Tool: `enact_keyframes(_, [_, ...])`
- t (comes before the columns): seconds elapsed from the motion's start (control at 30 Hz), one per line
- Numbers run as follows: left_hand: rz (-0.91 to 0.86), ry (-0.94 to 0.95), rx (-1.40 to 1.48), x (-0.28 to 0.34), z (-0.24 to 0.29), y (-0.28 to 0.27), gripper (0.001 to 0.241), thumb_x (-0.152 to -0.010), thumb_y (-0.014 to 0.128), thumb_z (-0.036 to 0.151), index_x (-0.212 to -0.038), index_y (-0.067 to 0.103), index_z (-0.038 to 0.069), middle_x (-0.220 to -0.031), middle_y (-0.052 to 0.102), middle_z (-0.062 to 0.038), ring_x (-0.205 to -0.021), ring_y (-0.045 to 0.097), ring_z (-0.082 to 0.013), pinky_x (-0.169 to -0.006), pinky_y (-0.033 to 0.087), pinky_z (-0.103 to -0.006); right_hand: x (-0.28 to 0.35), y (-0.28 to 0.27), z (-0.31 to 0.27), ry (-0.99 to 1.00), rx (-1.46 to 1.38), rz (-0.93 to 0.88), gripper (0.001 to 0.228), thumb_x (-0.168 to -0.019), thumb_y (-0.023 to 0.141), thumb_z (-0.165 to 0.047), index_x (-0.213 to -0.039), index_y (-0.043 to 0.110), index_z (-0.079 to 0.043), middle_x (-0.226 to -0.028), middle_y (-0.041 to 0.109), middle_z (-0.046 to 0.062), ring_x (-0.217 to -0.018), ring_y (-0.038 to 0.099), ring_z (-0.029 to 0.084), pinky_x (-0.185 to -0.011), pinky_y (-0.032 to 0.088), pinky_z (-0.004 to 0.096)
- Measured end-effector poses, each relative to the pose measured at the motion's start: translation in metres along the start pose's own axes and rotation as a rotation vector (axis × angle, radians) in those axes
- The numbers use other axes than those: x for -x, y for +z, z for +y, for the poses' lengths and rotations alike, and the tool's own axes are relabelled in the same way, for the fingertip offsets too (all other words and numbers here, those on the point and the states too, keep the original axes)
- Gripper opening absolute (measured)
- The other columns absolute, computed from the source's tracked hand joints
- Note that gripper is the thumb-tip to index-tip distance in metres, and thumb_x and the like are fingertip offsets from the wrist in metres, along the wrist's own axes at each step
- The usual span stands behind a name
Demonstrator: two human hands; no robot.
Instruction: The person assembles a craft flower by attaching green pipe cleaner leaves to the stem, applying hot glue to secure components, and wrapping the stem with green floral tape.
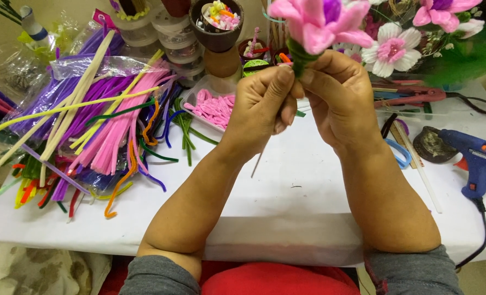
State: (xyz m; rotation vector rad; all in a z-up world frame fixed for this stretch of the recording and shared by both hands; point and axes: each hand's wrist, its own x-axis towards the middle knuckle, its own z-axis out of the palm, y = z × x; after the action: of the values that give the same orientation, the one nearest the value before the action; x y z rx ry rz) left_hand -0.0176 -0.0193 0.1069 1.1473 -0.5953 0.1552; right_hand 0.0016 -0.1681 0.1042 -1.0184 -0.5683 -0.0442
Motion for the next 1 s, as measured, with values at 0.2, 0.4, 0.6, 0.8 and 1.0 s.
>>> enact_keyframes(0.2, [-0.125,-0.298,0.386,-0.005,-0.020,-0.005,0.041,-0.097,0.058,0.044,-0.078,0.057,0.009,-0.050,0.049,-0.003,-0.035,0.033,-0.0067,-0.033,0.019,-0.0204,0.000,0.004,0.004,-0.116,0.123,-0.009,0.008,-0.098,0.067,0.002,-0.093,0.070,-0.003,-0.091,0.064,0.006,-0.075,0.066,0.015,-0.082,0.058,0.023])
enact_keyframes(0.4, [0.321,0.094,0.176,0.002,-0.046,0.014,0.026,-0.091,0.079,0.023,-0.106,0.066,0.006,-0.085,0.069,-0.005,-0.056,0.056,-0.0122,-0.045,0.043,-0.0243,0.005,0.016,0.002,-0.319,0.475,0.176,0.012,-0.107,0.067,-0.007,-0.095,0.065,-0.008,-0.091,0.055,-0.004,-0.083,0.054,0.007,-0.074,0.048,0.022])
enact_keyframes(0.6, [0.394,0.211,-0.037,0.003,-0.049,0.016,0.014,-0.097,0.072,0.020,-0.098,0.071,0.007,-0.077,0.067,-0.002,-0.062,0.060,-0.0106,-0.054,0.050,-0.0223,0.004,0.013,0.008,-0.364,0.629,0.319,0.015,-0.100,0.070,0.005,-0.090,0.067,-0.006,-0.093,0.062,0.001,-0.083,0.057,0.008,-0.073,0.047,0.023])
enact_keyframes(0.8, [0.314,0.193,-0.020,0.002,-0.048,0.014,0.021,-0.104,0.061,0.025,-0.096,0.066,0.006,-0.077,0.061,-0.003,-0.054,0.050,-0.0087,-0.046,0.041,-0.0223,-0.004,0.002,0.010,-0.183,0.295,0.242,0.015,-0.092,0.073,0.005,-0.084,0.069,-0.007,-0.084,0.064,0.001,-0.077,0.062,0.013,-0.074,0.056,0.025])
enact_keyframes(1.0, [0.205,0.246,0.008,0.003,-0.041,0.015,0.029,-0.109,0.055,0.024,-0.091,0.067,0.005,-0.063,0.055,-0.003,-0.045,0.050,-0.0068,-0.041,0.040,-0.0184,-0.005,-0.008,0.008,-0.220,0.208,0.139,0.011,-0.088,0.077,0.011,-0.087,0.068,0.005,-0.076,0.061,0.011,-0.074,0.062,0.012,-0.074,0.058,0.029])
